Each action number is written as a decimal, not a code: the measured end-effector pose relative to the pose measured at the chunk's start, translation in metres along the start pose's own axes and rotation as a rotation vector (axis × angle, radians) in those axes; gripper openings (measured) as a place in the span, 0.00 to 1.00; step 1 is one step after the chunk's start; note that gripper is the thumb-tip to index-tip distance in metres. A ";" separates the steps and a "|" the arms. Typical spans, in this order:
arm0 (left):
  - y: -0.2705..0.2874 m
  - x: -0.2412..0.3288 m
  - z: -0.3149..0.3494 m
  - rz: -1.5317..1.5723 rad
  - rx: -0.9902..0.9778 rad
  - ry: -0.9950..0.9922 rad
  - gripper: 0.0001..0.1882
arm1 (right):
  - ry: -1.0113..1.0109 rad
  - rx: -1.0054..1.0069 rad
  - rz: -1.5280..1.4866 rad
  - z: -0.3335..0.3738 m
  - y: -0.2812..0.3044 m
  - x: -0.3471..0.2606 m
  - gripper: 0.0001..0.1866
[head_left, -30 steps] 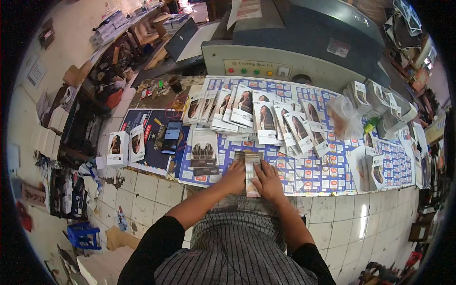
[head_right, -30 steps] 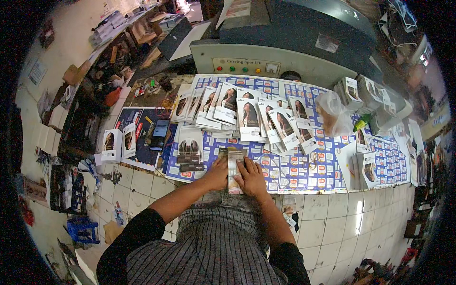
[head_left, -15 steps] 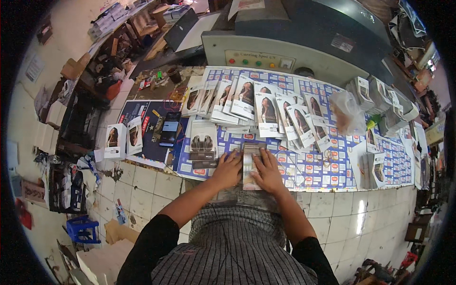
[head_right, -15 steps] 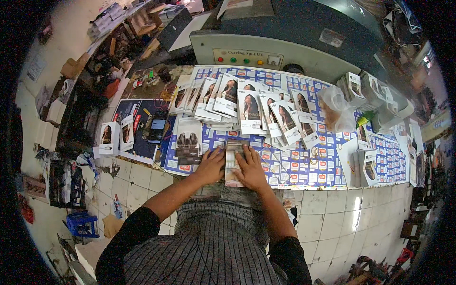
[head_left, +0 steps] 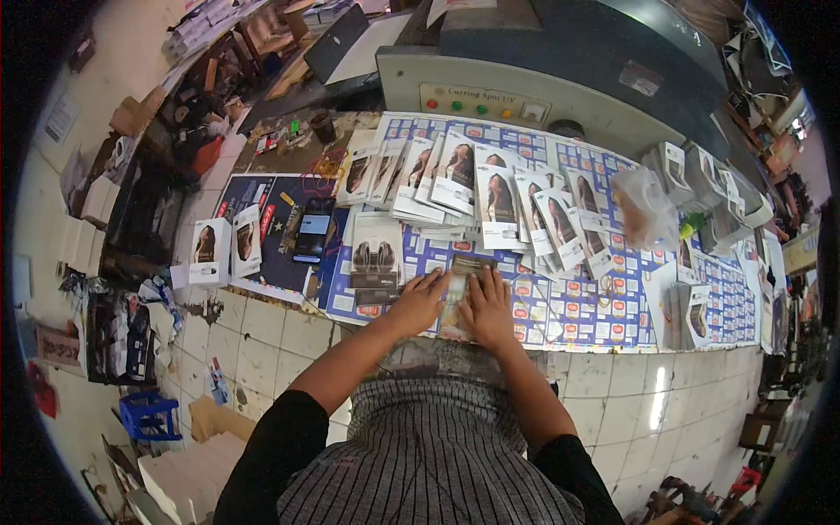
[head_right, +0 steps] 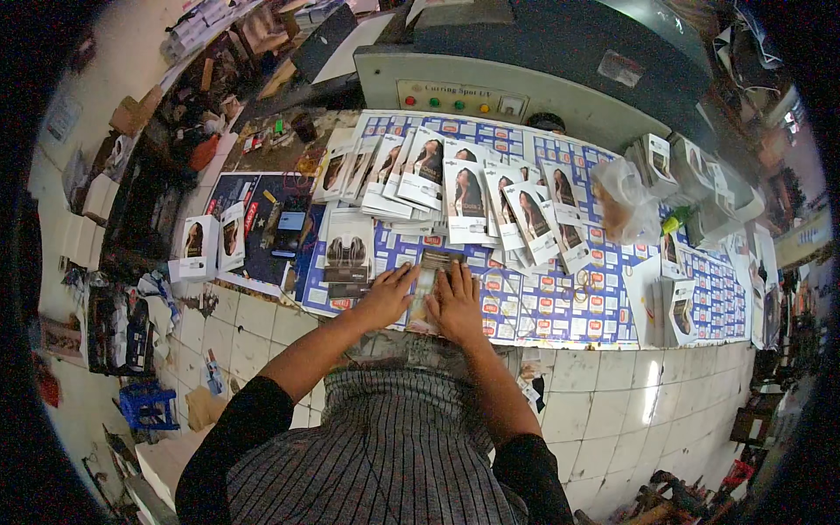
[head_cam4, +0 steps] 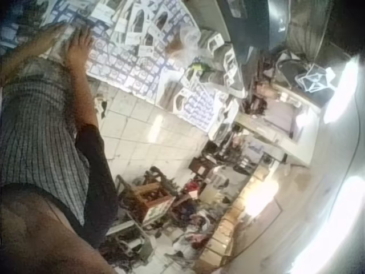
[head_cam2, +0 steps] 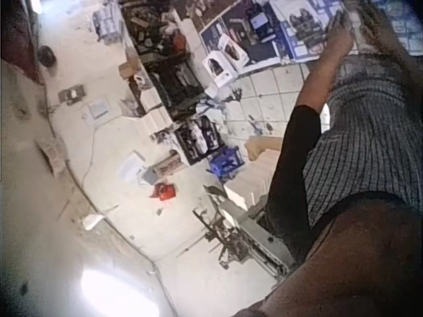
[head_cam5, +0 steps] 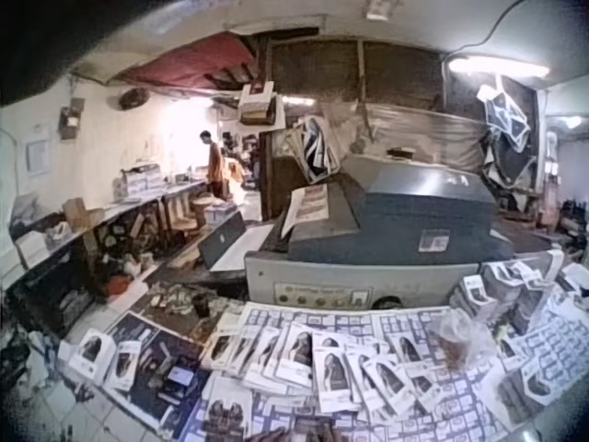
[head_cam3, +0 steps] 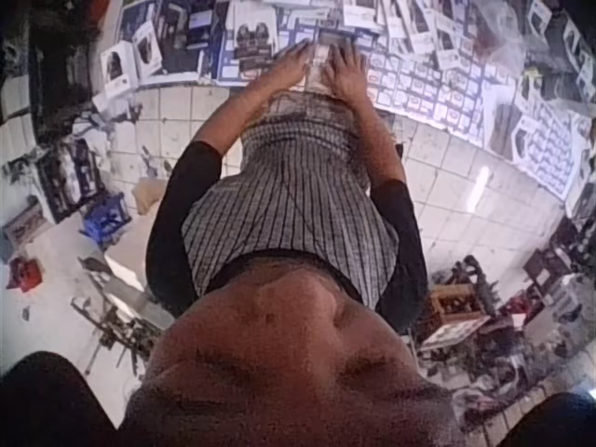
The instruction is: The person folds and stacks printed paper packaging by hand, aligning the edges and placing them in a pile on a table.
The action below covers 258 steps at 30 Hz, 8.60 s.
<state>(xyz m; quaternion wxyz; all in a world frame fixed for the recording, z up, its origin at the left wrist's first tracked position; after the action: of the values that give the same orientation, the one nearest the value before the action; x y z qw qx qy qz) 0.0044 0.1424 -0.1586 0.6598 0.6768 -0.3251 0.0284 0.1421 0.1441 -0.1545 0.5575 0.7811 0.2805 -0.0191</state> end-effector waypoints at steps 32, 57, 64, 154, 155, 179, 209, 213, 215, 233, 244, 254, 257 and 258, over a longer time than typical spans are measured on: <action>-0.014 -0.015 0.000 -0.053 -0.161 -0.090 0.34 | 0.028 0.019 -0.029 -0.002 -0.002 -0.007 0.30; -0.002 -0.011 -0.003 -0.017 -0.141 -0.159 0.47 | -0.010 -0.004 -0.060 -0.005 -0.003 -0.002 0.29; 0.000 -0.009 -0.004 -0.034 -0.194 -0.128 0.46 | -0.019 0.002 -0.071 -0.005 -0.003 -0.002 0.30; -0.008 0.007 -0.007 -0.270 -0.227 -0.206 0.42 | -0.908 -0.137 -0.887 0.039 -0.041 0.069 0.32; -0.006 0.005 -0.003 -0.252 -0.195 -0.208 0.41 | -0.891 -0.128 -0.890 0.041 -0.042 0.059 0.32; 0.095 -0.041 0.027 -0.230 0.165 0.097 0.38 | -0.594 0.217 -0.269 0.025 0.192 0.126 0.14; 0.096 -0.027 0.073 1.124 0.453 0.672 0.16 | -0.364 0.012 -0.713 -0.027 0.056 -0.066 0.28; 0.085 -0.009 0.064 1.136 0.408 0.577 0.20 | -0.414 -0.011 -0.779 -0.032 0.059 -0.071 0.29; 0.084 0.002 0.059 1.197 0.374 0.594 0.19 | -0.285 0.014 -0.615 -0.036 0.081 -0.081 0.29; 0.053 0.029 0.051 1.485 0.132 0.720 0.15 | -0.233 0.353 -0.439 -0.024 0.133 -0.060 0.14; 0.074 0.039 0.030 1.940 0.207 0.663 0.35 | -0.366 0.156 -0.876 -0.013 0.106 -0.044 0.08; 0.020 -0.036 0.024 1.114 0.214 0.627 0.19 | -0.763 0.007 -1.163 0.029 0.036 0.012 0.16; 0.034 -0.031 0.014 0.387 -0.051 0.736 0.22 | -0.707 0.041 -0.743 0.046 0.028 0.055 0.19; 0.023 -0.035 0.016 0.388 -0.050 0.735 0.22 | -0.719 0.027 -0.587 0.054 0.019 0.067 0.20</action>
<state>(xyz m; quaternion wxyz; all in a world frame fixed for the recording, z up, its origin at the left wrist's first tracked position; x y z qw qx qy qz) -0.0404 0.1438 -0.1571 0.7306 0.5318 -0.1900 0.3839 0.2223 0.1199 -0.1814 0.5800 0.6198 0.2782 -0.4495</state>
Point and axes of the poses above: each hand's wrist, its own z-axis away from the middle knuckle, its own y-axis out of the back of the hand, x = y × z, the point moved 9 cm from there along -z, towards the middle knuckle, and after that the axes turned 10 degrees about x, right-handed, at the moved point
